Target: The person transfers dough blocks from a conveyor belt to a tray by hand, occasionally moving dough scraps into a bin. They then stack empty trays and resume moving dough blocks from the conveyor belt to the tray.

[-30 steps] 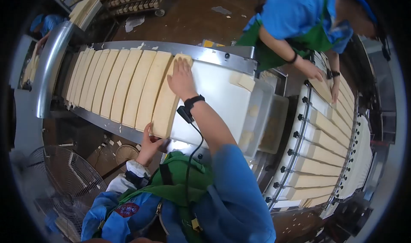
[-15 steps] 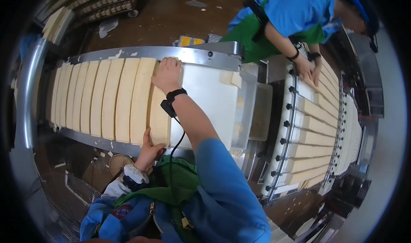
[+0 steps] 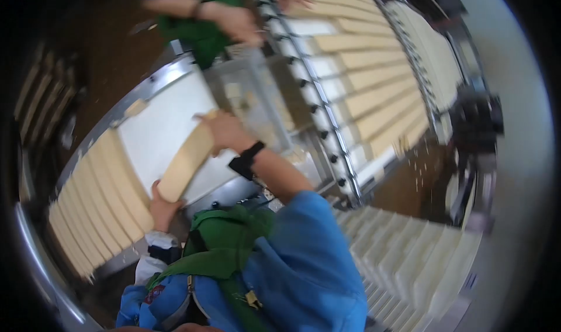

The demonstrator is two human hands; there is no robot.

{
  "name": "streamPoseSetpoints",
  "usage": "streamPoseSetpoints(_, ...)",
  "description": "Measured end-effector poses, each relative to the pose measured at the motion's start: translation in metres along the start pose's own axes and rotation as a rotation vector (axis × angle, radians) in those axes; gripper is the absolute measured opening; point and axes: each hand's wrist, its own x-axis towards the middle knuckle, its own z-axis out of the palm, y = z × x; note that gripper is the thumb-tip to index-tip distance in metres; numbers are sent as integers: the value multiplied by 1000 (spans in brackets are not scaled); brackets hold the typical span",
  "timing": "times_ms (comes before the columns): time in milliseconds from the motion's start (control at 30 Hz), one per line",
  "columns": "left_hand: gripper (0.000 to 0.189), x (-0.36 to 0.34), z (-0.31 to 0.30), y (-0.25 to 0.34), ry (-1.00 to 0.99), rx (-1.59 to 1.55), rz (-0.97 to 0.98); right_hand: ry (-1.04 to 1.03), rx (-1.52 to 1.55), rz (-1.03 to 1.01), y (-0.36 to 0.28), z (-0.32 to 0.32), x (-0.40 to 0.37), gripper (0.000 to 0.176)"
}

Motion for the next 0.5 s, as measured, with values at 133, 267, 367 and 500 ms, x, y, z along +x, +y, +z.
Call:
streamPoseSetpoints(133,85,6,17,32,-21,-8,163,323,-73,213,12,-2,-78,53)
streamPoseSetpoints(267,79,-18,44,149,-217,-228,471,647,-63,326,57,-78,-216,50)
streamPoseSetpoints(367,80,-74,84,255,-608,-348,651,574,-65,548,119,-146,-352,62)
streamPoseSetpoints(500,87,-170,166,339,-1099,-569,360,427,22,634,193,-216,-495,73)
